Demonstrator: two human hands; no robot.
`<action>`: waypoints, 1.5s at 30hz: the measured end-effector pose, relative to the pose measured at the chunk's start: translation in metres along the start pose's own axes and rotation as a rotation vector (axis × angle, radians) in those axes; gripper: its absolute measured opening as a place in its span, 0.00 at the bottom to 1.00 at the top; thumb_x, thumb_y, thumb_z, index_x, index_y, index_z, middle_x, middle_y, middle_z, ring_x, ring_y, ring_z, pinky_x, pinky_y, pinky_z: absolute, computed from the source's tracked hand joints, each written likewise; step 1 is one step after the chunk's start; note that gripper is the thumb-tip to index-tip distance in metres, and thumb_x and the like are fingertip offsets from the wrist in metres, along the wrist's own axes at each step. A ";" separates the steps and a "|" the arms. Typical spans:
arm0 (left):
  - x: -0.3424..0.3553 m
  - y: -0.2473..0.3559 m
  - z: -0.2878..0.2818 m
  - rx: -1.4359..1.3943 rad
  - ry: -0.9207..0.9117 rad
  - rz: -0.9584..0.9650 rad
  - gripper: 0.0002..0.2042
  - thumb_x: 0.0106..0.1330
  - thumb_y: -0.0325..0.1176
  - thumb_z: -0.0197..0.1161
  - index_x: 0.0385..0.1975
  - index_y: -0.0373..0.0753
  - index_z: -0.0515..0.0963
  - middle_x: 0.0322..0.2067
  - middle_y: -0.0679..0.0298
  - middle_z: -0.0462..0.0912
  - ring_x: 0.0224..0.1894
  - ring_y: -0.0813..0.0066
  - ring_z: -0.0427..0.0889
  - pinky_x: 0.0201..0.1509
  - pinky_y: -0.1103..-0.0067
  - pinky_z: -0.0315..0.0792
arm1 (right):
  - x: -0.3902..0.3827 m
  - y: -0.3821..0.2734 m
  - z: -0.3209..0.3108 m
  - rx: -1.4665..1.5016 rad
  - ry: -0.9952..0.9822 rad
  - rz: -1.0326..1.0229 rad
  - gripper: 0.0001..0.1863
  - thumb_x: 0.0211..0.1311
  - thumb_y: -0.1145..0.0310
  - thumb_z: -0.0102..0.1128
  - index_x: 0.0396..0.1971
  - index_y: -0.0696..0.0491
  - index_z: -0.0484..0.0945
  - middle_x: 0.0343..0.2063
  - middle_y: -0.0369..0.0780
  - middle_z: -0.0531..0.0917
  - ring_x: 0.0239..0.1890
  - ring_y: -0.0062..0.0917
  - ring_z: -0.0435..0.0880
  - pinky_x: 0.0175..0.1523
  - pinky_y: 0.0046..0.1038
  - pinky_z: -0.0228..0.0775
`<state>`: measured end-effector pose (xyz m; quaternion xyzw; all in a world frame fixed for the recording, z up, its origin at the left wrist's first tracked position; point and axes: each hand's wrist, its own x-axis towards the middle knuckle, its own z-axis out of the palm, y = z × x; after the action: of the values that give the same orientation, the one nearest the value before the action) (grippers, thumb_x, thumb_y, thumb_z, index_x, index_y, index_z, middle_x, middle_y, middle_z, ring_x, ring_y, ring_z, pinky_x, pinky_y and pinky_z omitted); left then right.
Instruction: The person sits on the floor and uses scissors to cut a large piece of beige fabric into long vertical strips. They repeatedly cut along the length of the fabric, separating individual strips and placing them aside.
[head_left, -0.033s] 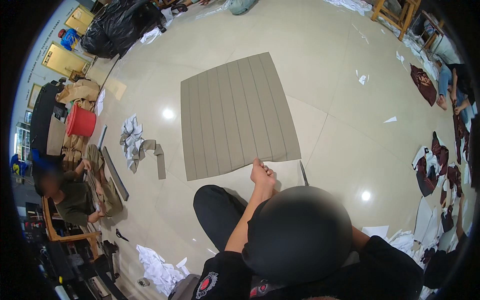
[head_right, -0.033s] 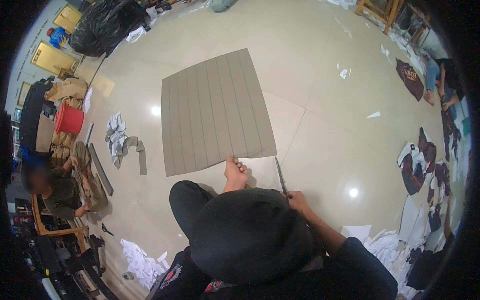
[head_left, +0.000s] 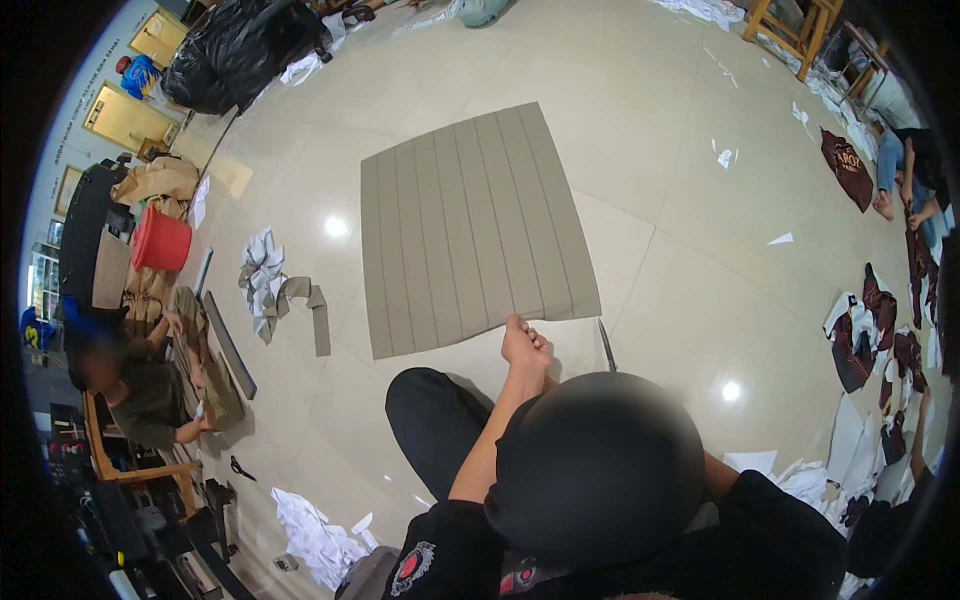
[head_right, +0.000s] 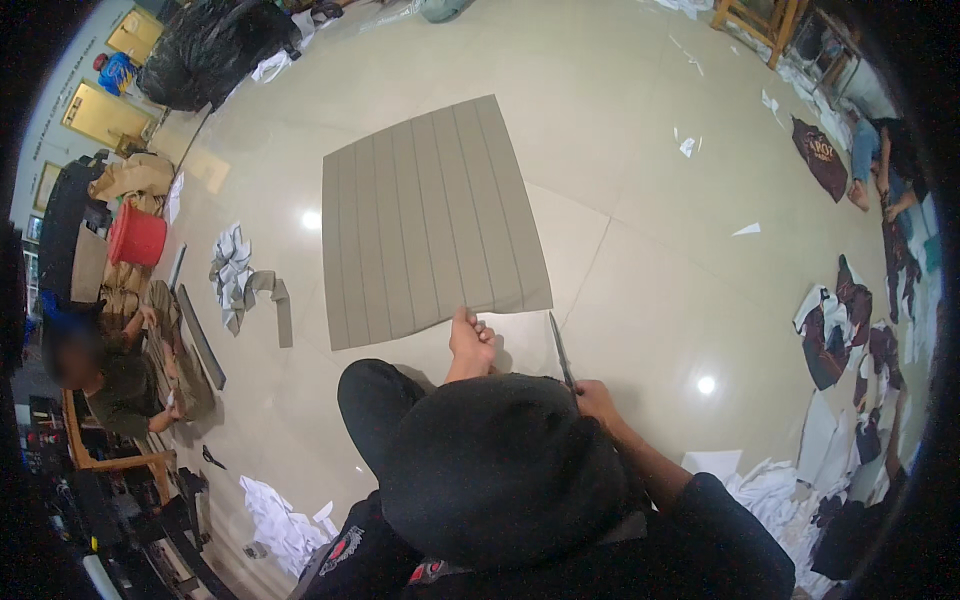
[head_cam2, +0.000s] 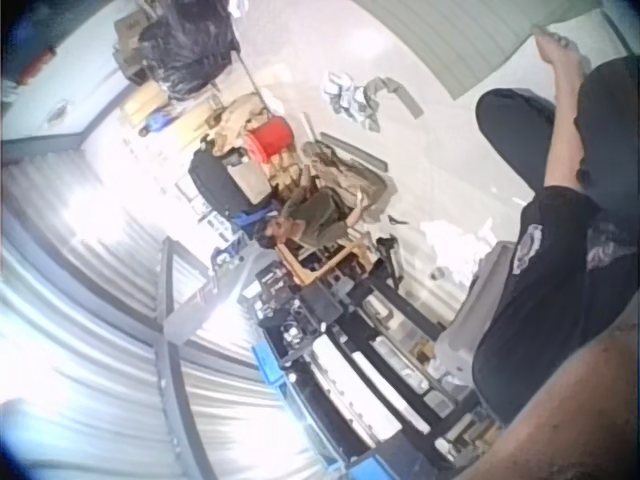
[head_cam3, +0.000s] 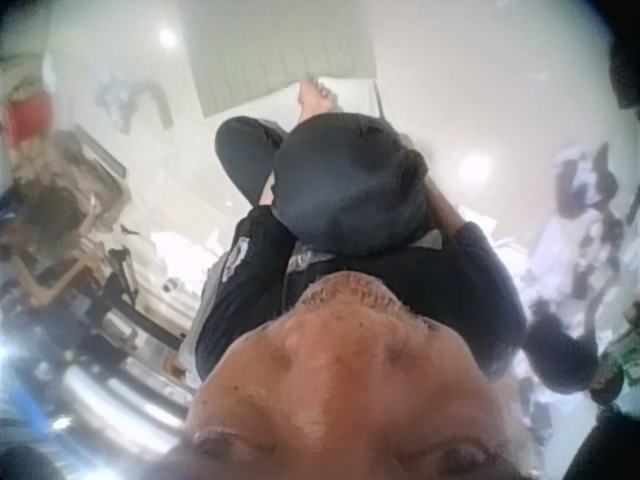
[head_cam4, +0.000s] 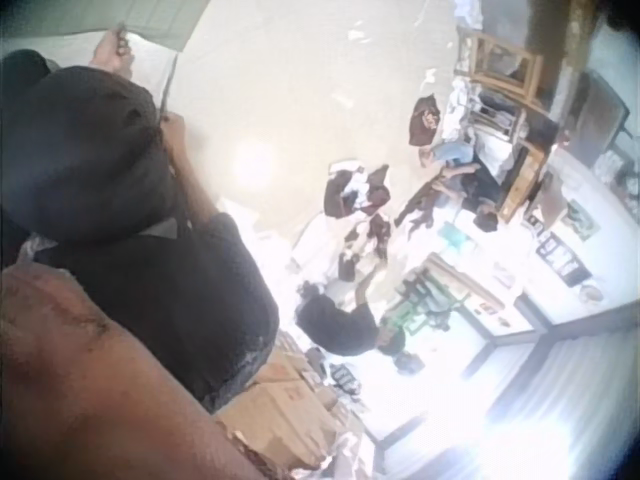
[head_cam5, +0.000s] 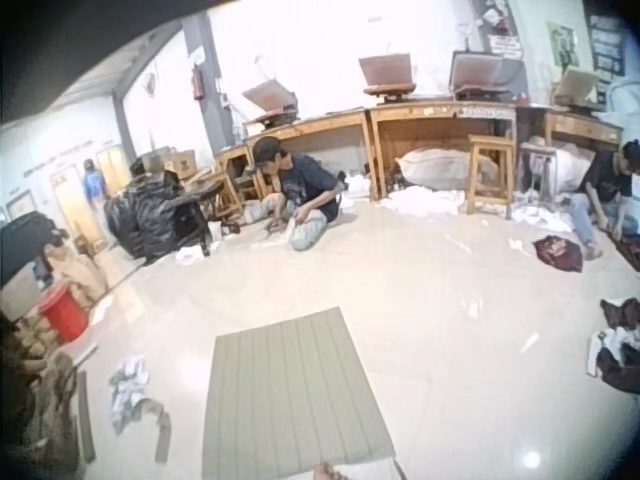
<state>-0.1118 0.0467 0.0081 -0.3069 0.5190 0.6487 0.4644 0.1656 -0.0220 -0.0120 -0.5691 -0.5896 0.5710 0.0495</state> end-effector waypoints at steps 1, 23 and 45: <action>0.005 -0.001 -0.002 0.000 -0.030 -0.051 0.13 0.71 0.41 0.64 0.27 0.44 0.70 0.23 0.72 0.69 0.18 0.85 0.63 0.16 0.84 0.57 | -0.002 0.005 0.000 0.051 -0.009 0.027 0.28 0.64 0.46 0.65 0.30 0.63 0.84 0.20 0.43 0.83 0.27 0.20 0.79 0.35 0.31 0.73; -0.001 -0.029 -0.003 0.590 -0.203 -0.063 0.10 0.68 0.39 0.68 0.28 0.42 0.78 0.23 0.71 0.80 0.18 0.85 0.67 0.17 0.84 0.57 | -0.016 -0.053 -0.001 0.236 -0.144 0.224 0.37 0.67 0.37 0.58 0.30 0.63 0.85 0.26 0.39 0.84 0.31 0.23 0.80 0.40 0.29 0.72; -0.008 -0.032 -0.005 0.676 -0.257 0.031 0.12 0.66 0.39 0.69 0.35 0.36 0.81 0.27 0.67 0.85 0.18 0.86 0.68 0.16 0.86 0.56 | -0.009 -0.070 0.021 0.479 -0.057 0.237 0.31 0.65 0.38 0.62 0.30 0.57 0.81 0.24 0.35 0.80 0.28 0.20 0.77 0.34 0.24 0.67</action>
<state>-0.0799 0.0405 0.0014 -0.0440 0.6460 0.4807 0.5913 0.1110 -0.0207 0.0367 -0.5899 -0.3682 0.7117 0.0991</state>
